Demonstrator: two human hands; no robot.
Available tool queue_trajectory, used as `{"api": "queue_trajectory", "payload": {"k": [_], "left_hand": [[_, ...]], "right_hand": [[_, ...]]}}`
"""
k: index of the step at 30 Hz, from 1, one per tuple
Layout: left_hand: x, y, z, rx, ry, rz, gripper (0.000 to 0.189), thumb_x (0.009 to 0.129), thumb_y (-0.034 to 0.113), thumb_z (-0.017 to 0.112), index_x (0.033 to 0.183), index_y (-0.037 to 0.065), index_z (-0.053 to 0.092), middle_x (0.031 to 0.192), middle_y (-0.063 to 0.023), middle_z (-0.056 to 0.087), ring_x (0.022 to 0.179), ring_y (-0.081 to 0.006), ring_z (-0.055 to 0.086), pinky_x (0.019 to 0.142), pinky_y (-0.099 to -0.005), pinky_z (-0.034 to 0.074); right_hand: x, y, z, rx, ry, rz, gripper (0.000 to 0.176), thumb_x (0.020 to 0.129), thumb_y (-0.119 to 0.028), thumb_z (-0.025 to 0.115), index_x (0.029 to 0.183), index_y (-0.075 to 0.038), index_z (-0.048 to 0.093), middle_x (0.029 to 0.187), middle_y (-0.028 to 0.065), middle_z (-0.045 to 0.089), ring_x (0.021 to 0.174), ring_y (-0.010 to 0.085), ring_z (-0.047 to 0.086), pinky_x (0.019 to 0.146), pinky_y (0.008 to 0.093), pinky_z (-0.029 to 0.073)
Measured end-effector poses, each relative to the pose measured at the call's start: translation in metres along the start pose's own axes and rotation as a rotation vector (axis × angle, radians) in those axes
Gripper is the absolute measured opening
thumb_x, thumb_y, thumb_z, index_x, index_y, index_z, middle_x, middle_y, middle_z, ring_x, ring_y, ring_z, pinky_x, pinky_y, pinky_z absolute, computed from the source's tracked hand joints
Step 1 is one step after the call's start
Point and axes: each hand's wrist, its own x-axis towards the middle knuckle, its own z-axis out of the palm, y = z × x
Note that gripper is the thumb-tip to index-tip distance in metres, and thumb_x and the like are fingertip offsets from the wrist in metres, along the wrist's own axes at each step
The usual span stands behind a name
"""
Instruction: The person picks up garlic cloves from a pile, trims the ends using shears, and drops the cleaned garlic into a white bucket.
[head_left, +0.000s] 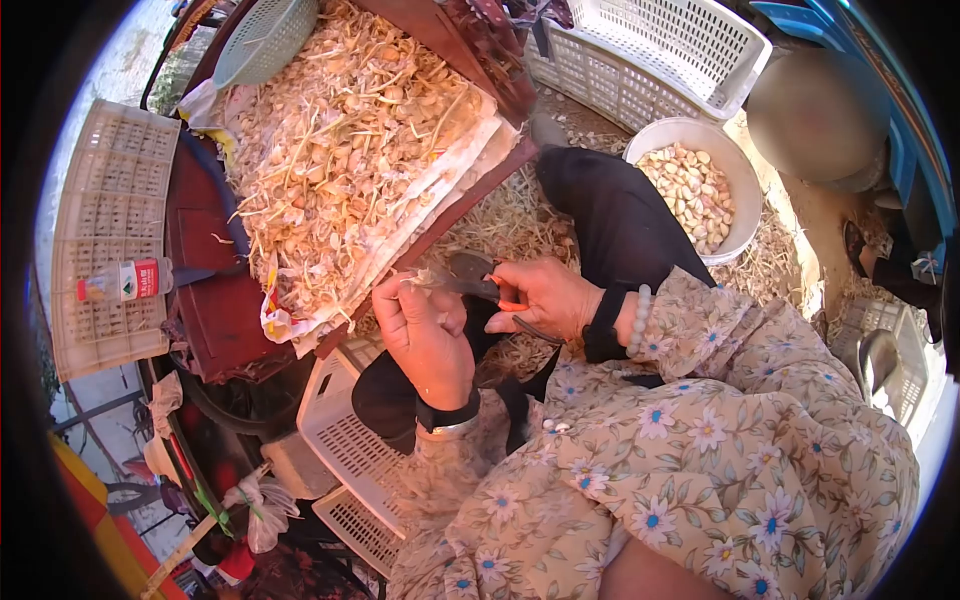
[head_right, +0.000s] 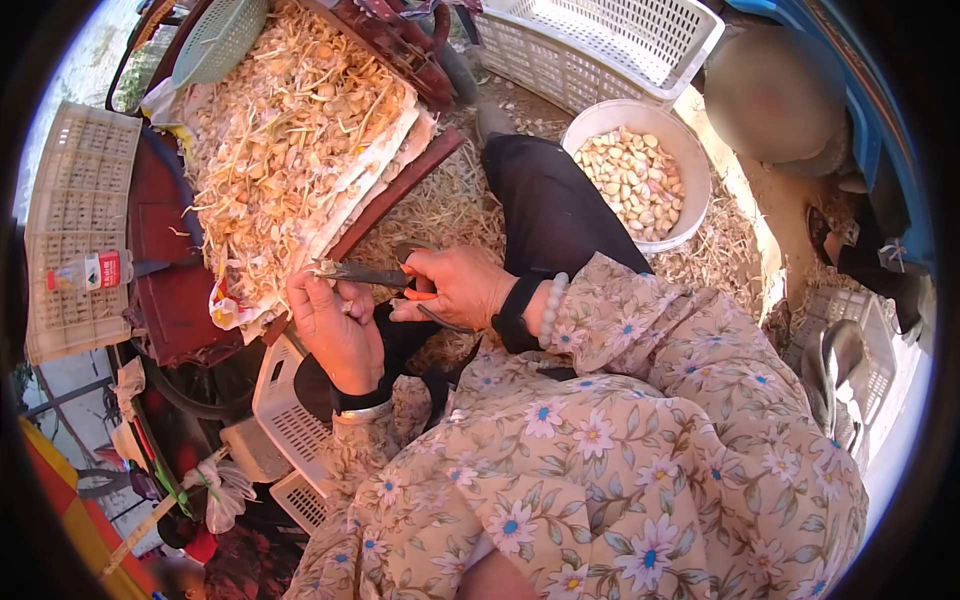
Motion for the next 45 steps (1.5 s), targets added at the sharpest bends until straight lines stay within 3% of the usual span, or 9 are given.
{"api": "queue_trajectory", "payload": {"k": [3,10,13,16,21,25,27,34,45], "left_hand": [[-0.007,-0.003,-0.001,-0.001,-0.006,0.032,0.014,0.094,0.023,0.046,0.098,0.01,0.045,0.064,-0.0023,0.042,0.051,-0.0078,0.035,0.046,-0.0199,0.031],[-0.034,0.052,-0.1,0.396,0.331,0.016,0.013,0.094,0.02,0.046,0.094,0.007,0.047,0.067,-0.0003,0.042,0.051,-0.005,0.033,0.044,-0.0171,0.028],[-0.055,0.073,-0.226,1.294,0.416,-0.183,0.012,0.087,0.011,0.052,0.09,0.001,0.058,0.08,-0.0057,0.056,0.072,-0.0145,0.054,0.064,-0.0247,0.045],[-0.061,0.075,-0.286,1.835,0.204,0.121,0.013,0.083,0.007,0.055,0.091,0.0,0.061,0.095,-0.01,0.061,0.091,-0.019,0.058,0.08,-0.0289,0.045],[0.071,0.049,-0.175,1.177,0.139,0.211,0.013,0.082,0.003,0.058,0.093,-0.001,0.062,0.089,-0.0081,0.061,0.077,-0.0153,0.058,0.07,-0.0258,0.046],[0.159,0.018,-0.125,1.537,-0.093,0.472,0.012,0.073,0.01,0.063,0.082,0.002,0.064,0.08,-0.0171,0.061,0.076,-0.0338,0.059,0.067,-0.0386,0.046],[0.177,0.013,-0.121,1.741,-0.181,0.324,0.012,0.072,0.011,0.064,0.08,0.002,0.063,0.081,-0.0173,0.061,0.077,-0.0347,0.058,0.067,-0.0404,0.046],[0.171,0.009,-0.126,1.874,-0.148,0.244,0.015,0.067,0.011,0.064,0.08,0.004,0.06,0.075,-0.0168,0.061,0.073,-0.0362,0.058,0.063,-0.0437,0.045],[0.175,-0.002,-0.114,1.49,-0.167,0.18,0.021,0.068,0.006,0.061,0.089,0.004,0.062,0.076,-0.0176,0.062,0.072,-0.035,0.06,0.064,-0.0391,0.047]], "right_hand": [[-0.002,-0.012,0.003,0.794,-0.1,0.5,0.044,0.081,-0.048,0.059,0.083,-0.005,0.053,0.064,0.0052,0.056,0.047,0.0115,0.051,0.043,0.0243,0.037],[0.009,0.007,-0.016,0.748,0.156,0.542,0.042,0.087,-0.047,0.051,0.079,-0.006,0.052,0.061,0.0003,0.053,0.045,0.0039,0.042,0.04,0.0185,0.032],[0.016,0.015,-0.012,0.747,0.182,0.498,0.042,0.086,-0.047,0.052,0.081,-0.005,0.053,0.062,0.0011,0.055,0.045,0.0042,0.042,0.041,0.0187,0.032],[0.02,0.019,0.001,0.708,0.126,0.509,0.041,0.086,-0.046,0.054,0.084,-0.005,0.054,0.066,0.0023,0.057,0.046,0.0041,0.042,0.042,0.0189,0.032],[0.026,0.018,0.008,0.538,0.104,0.492,0.044,0.084,-0.044,0.058,0.087,-0.001,0.054,0.067,0.0042,0.056,0.06,0.0078,0.054,0.051,0.0204,0.042],[0.025,0.027,0.005,0.449,0.091,0.481,0.036,0.086,-0.038,0.057,0.097,-0.003,0.055,0.071,-0.0001,0.057,0.059,0.0038,0.048,0.051,0.0187,0.036],[0.024,0.032,0.005,0.432,0.117,0.447,0.036,0.085,-0.037,0.057,0.095,-0.003,0.055,0.071,0.0001,0.057,0.06,0.004,0.049,0.052,0.0187,0.037],[0.027,0.034,0.01,0.398,0.127,0.397,0.042,0.083,-0.041,0.061,0.077,0.0,0.052,0.063,0.0043,0.053,0.062,0.0093,0.055,0.057,0.0252,0.043],[0.028,0.031,0.01,0.446,0.116,0.427,0.037,0.083,-0.038,0.061,0.082,-0.001,0.054,0.067,0.0029,0.056,0.062,0.0082,0.054,0.057,0.0235,0.042]]}}
